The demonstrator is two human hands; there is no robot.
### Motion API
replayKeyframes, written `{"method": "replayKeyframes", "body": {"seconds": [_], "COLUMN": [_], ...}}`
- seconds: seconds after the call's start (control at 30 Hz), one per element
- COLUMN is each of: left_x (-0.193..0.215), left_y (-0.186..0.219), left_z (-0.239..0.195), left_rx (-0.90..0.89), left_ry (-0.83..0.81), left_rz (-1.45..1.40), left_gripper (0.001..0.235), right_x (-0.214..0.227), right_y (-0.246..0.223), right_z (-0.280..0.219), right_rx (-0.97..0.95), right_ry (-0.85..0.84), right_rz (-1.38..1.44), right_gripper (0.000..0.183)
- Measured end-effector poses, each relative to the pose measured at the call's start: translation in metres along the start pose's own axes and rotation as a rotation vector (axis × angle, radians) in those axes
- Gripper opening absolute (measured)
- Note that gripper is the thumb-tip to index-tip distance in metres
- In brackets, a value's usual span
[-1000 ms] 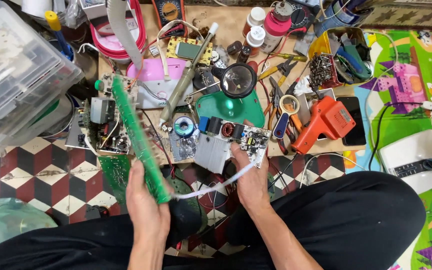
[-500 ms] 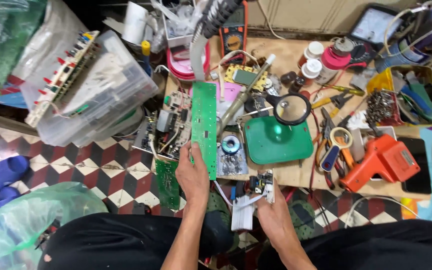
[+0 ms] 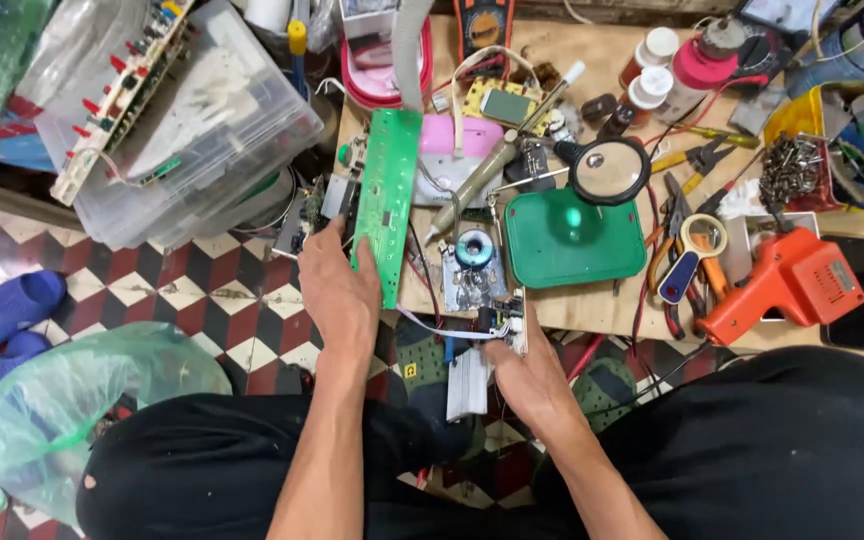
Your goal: The person sits on the floor and uses a heat gun on a green circuit board. They then use a multimeter to test a white power supply unit, connecting the probes to various points on the board.
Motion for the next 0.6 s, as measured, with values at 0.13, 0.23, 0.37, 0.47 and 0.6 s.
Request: {"method": "replayKeyframes", "body": {"seconds": [0.13,0.23,0.37,0.47,0.6], "left_x": [0.073,0.07,0.058,0.053,0.044], "left_y": [0.058,0.084,0.085,0.085,0.089], "left_z": [-0.047,-0.099,-0.118,-0.119,-0.114], "left_rx": [0.079,-0.19,-0.187,-0.201,-0.224], "left_ry": [-0.296,-0.594,-0.676,-0.675,-0.717], "left_rz": [-0.3,-0.47,-0.505,-0.504,-0.509], "left_gripper": [0.032,0.021,0.033,0.03,0.019], "right_x": [-0.005,-0.013,-0.018,-0.018,-0.02], "right_y": [0.01,0.004,0.01,0.013,0.032], "right_z": [0.014,0.019,0.019,0.021,0.033], "right_rx": [0.04,0.271,0.519,0.474,0.307], "right_ry": [0.004,0.012,0.049,0.04,0.03], "right_rz": [-0.05,0.007,-0.081,-0.148,-0.232], "right_gripper": [0.1,0.075,0.071,0.069,0.064]}}
Point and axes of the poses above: each hand's wrist, its own z-axis towards the middle knuckle, its own x-axis out of the back of the hand, y = z × x, the point moved 7 cm from there along z, towards the middle knuckle, and after that the axes turned 12 degrees about x, right-handed, at the moved point
